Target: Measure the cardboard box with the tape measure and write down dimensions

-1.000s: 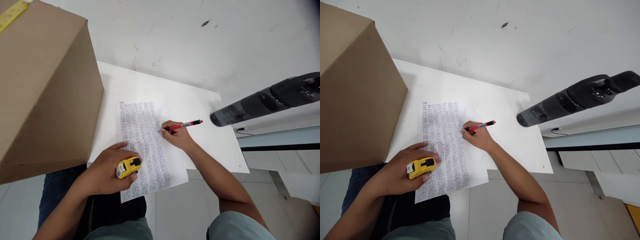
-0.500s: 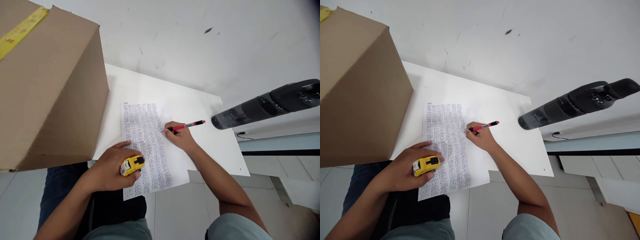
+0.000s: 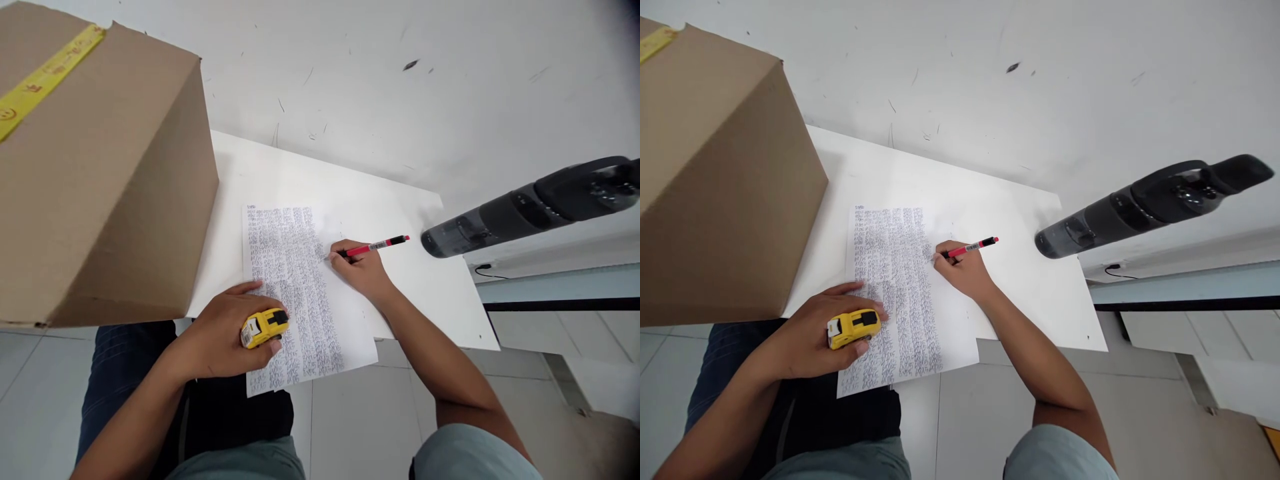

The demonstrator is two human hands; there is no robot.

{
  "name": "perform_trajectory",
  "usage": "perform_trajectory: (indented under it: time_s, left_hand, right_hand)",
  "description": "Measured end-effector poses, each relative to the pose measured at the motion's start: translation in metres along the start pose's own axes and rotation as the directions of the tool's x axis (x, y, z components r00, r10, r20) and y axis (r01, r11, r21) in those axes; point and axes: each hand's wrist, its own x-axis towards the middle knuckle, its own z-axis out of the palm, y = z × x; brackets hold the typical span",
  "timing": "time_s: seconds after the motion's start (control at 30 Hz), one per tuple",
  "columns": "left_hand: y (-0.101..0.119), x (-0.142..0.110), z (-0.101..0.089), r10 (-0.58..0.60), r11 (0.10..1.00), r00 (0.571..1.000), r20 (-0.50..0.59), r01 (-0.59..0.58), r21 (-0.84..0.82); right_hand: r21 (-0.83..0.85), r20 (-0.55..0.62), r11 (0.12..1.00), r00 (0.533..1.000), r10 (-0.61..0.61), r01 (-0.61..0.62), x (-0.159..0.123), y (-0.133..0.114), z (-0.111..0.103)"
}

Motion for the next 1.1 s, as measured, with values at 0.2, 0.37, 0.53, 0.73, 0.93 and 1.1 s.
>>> perform_trajectory:
  time_s: [0.2, 0.37, 0.53, 0.73, 0.93, 1.1]
  left_hand:
    - [0.0003, -0.0004, -0.0004, -0.006, 1.000, 1.000, 0.011, 0.006, 0.000]
    - [0.0009, -0.0002, -0.0006, -0.003, 1.000, 1.000, 0.015, 0.003, 0.006]
    - [0.0020, 0.0001, -0.0004, -0.001, 1.000, 1.000, 0.006, 0.001, 0.008]
    - [0.0023, 0.0002, -0.0008, -0.003, 1.000, 1.000, -0.003, 0.003, 0.023]
    - [0.0032, 0.0010, -0.0021, -0.021, 1.000, 1.000, 0.021, 0.021, -0.004]
    - [0.0034, 0.0004, -0.0014, -0.028, 1.000, 0.999, 0.018, 0.028, -0.007]
  right_hand:
    - [0.003, 0.025, 1.000, 1.000, -0.013, 0.013, 0.0003, -0.0008, -0.0004]
    - [-0.009, -0.039, 0.999, 0.998, -0.045, 0.044, -0.0018, -0.0011, 0.0012]
    - [-0.007, 0.009, 0.998, 0.998, -0.055, 0.055, -0.0015, -0.0026, 0.0003]
    - [0.003, 0.001, 1.000, 1.000, -0.023, 0.023, -0.0003, -0.0049, 0.0003]
    - [-0.011, -0.036, 1.000, 0.999, -0.012, 0.012, -0.0011, -0.0030, 0.0010]
    - [-0.010, -0.012, 0.999, 0.999, -0.040, 0.040, -0.0021, -0.0030, 0.0008]
